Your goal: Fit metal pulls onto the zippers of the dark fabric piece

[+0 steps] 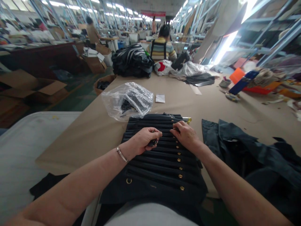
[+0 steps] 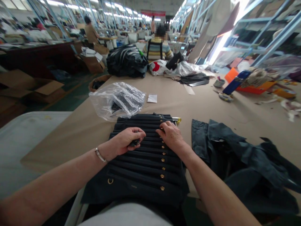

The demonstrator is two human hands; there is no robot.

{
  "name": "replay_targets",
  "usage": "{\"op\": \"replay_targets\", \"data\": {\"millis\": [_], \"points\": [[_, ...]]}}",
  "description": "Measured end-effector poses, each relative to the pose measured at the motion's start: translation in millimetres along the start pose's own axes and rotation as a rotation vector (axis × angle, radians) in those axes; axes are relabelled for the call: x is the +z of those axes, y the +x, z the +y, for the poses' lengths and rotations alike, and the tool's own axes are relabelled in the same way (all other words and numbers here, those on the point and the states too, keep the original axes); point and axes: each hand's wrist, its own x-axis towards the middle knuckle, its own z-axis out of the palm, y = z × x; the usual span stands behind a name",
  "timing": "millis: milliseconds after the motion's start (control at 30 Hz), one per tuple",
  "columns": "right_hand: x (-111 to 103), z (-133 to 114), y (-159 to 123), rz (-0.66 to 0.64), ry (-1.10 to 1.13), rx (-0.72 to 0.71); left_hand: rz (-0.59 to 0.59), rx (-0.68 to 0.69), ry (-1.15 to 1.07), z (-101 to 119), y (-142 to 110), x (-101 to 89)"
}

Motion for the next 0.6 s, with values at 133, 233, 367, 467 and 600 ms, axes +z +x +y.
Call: {"op": "replay_targets", "data": {"millis": [133,233,367,467,600], "points": [[-23,-33,-14,0.016,0.424,-0.068,-0.011,0.01,-0.262,4,-1,6.2],[-24,-57,-24,-0.059,0.651,-0.018,0.009,0.039,-0.293,3,0,16.6],[-11,-65,-27,-0.048,0.863,0.083,0.047,0.069,-0.323,0,-2,31.8],[-4,-64,-28,-0.109,1.011,0.142,0.094,0.079,-0.301,-6,-3,36.6],[0,-67,-33,-0.231,1.08,0.24,0.13,0.053,-0.255,-20,-2,35.9]]}}
